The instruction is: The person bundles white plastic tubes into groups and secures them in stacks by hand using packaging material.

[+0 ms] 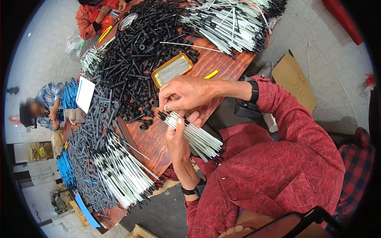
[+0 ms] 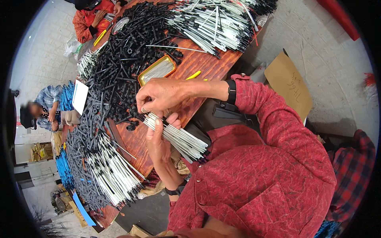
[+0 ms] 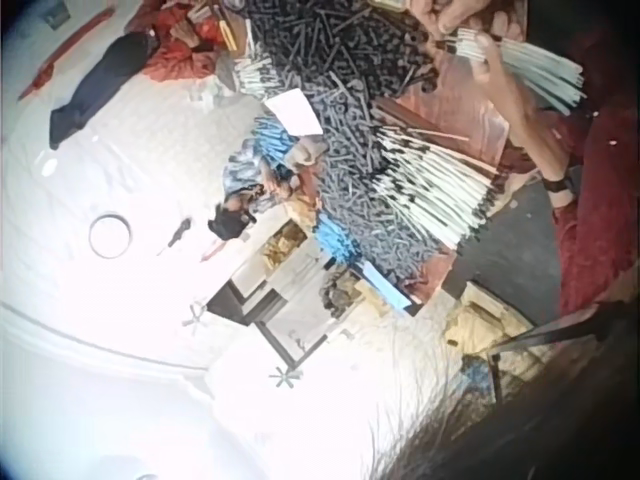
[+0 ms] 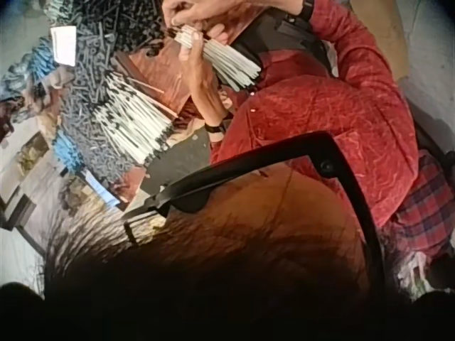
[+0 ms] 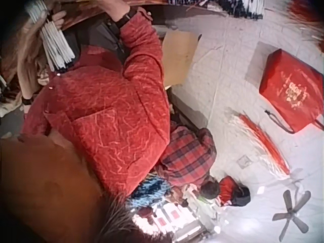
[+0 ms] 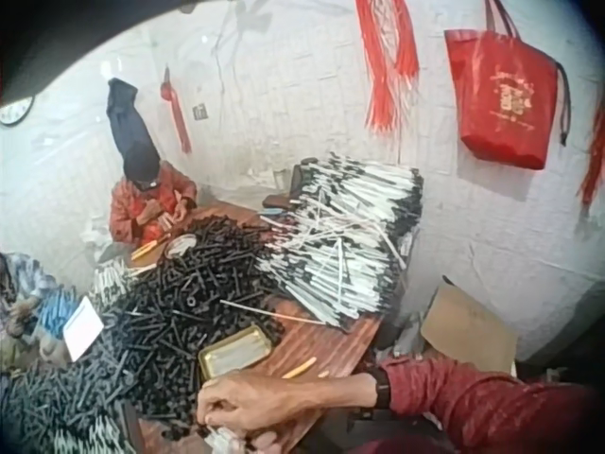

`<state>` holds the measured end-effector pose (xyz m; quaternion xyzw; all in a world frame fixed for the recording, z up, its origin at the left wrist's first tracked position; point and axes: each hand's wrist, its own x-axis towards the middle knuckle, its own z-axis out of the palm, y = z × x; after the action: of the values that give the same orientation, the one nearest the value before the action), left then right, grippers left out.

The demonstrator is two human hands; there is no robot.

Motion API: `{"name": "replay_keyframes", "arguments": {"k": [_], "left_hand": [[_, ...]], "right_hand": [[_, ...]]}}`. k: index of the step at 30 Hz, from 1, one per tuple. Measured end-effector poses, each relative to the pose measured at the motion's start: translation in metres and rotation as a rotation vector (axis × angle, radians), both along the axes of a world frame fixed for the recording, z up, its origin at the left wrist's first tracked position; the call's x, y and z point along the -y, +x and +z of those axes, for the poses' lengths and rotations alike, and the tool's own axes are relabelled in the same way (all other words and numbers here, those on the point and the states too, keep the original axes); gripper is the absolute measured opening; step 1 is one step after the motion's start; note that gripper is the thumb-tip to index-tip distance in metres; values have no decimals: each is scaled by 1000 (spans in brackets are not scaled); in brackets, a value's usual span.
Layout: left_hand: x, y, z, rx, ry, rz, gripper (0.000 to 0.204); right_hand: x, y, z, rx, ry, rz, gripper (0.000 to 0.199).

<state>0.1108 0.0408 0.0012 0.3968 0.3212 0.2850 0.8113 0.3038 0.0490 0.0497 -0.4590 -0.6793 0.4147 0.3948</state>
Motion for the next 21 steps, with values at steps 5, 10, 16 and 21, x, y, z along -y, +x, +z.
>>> {"name": "replay_keyframes", "arguments": {"k": [5,10,16,21], "left_hand": [[2,-5,-5,12,11,-15,39],[3,0,-8,-22,38,-26,45],[17,-18,-7,-60,19,50,63],[-5,14,-5,-54,44,-8,68]], "right_hand": [[2,-9,3,101,287,-69,21],[-2,1,-1,214,368,-56,20],[0,-2,6,192,213,-33,18],[-3,13,-16,135,274,-61,19]]}}
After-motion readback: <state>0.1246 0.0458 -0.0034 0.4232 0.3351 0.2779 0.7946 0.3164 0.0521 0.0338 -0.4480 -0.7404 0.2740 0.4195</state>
